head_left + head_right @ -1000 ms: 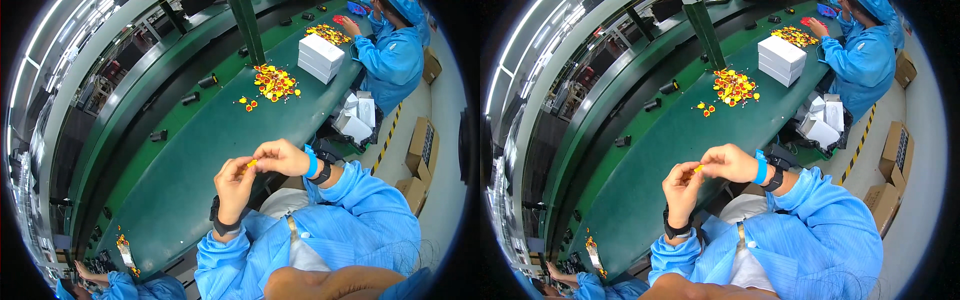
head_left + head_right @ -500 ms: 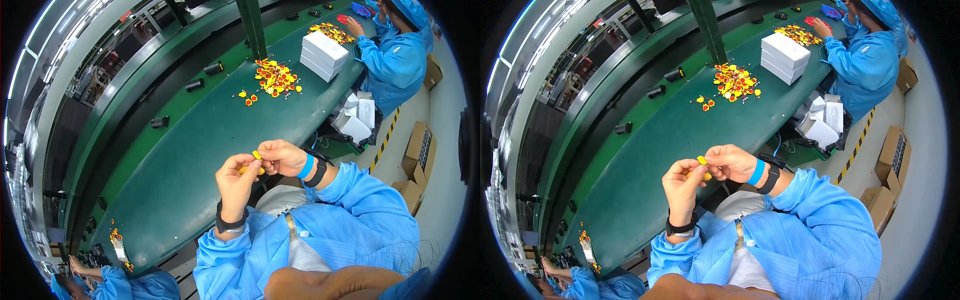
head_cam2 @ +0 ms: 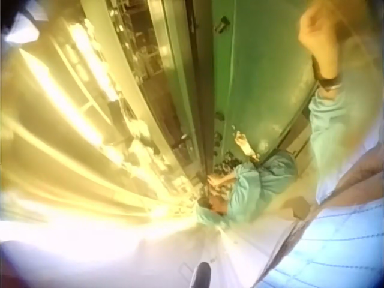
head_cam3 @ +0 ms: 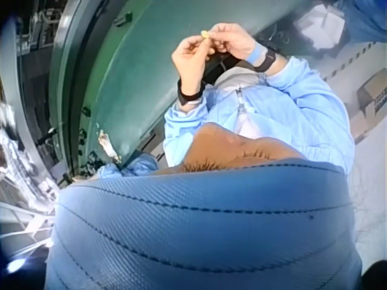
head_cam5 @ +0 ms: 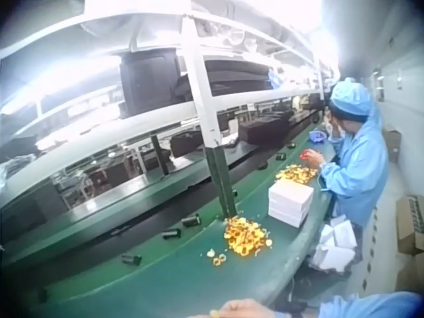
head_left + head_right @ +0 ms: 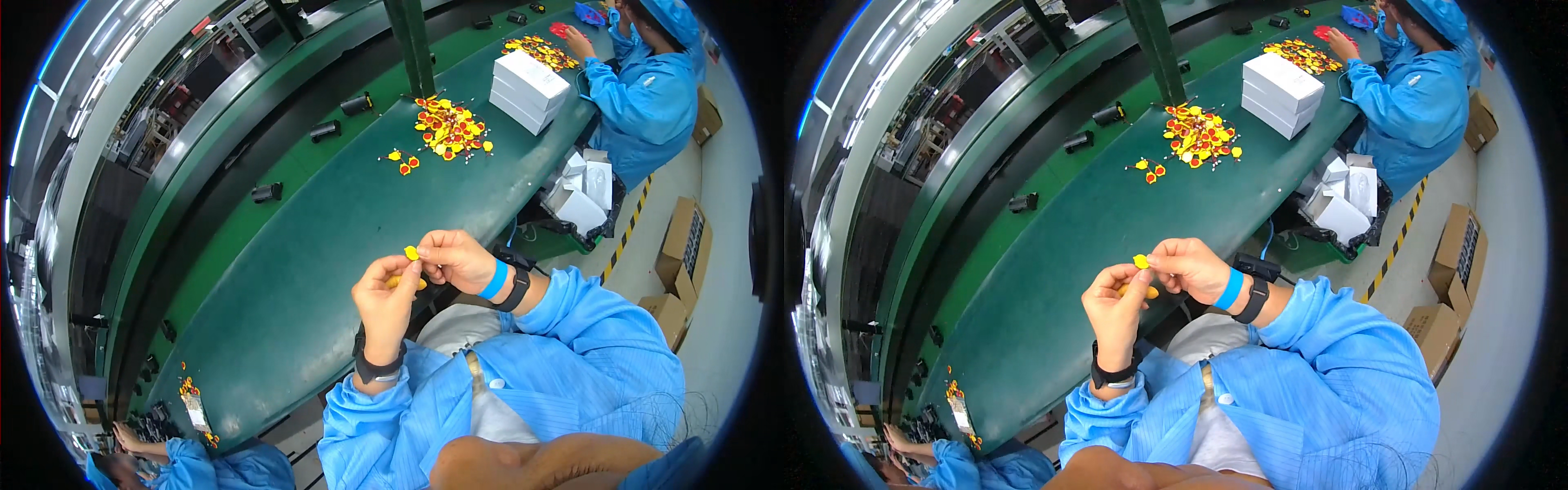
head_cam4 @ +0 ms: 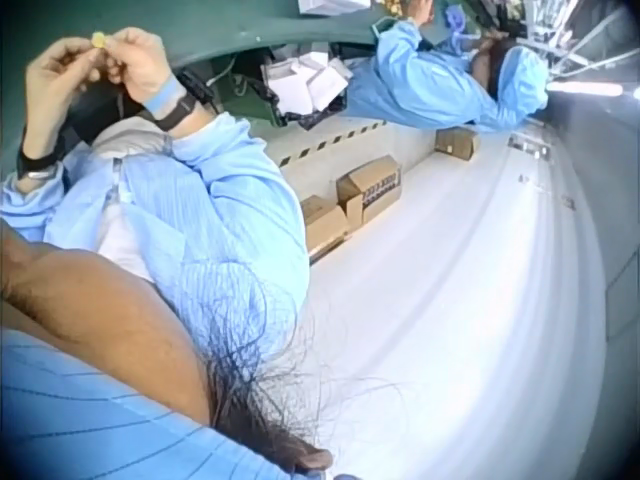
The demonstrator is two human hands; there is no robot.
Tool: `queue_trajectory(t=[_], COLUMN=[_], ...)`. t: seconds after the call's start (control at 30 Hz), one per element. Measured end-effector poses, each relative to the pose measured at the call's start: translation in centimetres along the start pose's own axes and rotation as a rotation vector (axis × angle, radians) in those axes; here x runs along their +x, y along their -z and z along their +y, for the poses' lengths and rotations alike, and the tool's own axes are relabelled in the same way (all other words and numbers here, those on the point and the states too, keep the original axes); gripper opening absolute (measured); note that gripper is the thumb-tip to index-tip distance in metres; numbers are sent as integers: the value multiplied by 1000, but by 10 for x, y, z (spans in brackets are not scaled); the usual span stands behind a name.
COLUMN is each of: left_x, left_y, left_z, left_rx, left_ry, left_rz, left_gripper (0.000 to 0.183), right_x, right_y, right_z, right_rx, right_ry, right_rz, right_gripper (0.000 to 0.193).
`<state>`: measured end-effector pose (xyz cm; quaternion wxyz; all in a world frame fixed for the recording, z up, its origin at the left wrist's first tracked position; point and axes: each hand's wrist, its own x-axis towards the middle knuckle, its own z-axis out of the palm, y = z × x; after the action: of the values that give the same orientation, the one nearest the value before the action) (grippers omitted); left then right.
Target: Assembling small yellow and red plastic components onto black housings on a factory assembly line.
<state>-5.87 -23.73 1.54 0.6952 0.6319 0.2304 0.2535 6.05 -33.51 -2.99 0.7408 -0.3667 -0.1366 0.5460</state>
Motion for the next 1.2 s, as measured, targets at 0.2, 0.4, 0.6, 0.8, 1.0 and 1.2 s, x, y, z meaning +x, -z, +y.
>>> queue_trajectory(t=[0.2, 0.4, 0.6, 0.8, 1.0, 1.2], left_x=[3, 4, -24, -128, -188, -217], left_y=[6, 22, 64, 175, 239, 311], left_z=[1, -7, -5, -4, -111, -301], left_rx=[14, -62, 58, 456, 884, 1461], left_ry=[87, 43, 125, 454, 824, 978], left_rz=[1, -94, 32, -52, 84, 99], left_gripper=[10, 7, 6, 3, 11, 42], right_x=[0, -1, 2, 2, 8, -2], right_y=[-3, 3, 10, 32, 45, 54], right_z=[-2, 1, -1, -17, -21, -14], right_rx=[-71, 161, 307, 283, 41, -179], right_ry=[42, -126, -249, -116, -3, 73], right_rz=[22, -139, -367, -276, -34, 118], right_gripper=[17, 16, 16, 12, 15, 16])
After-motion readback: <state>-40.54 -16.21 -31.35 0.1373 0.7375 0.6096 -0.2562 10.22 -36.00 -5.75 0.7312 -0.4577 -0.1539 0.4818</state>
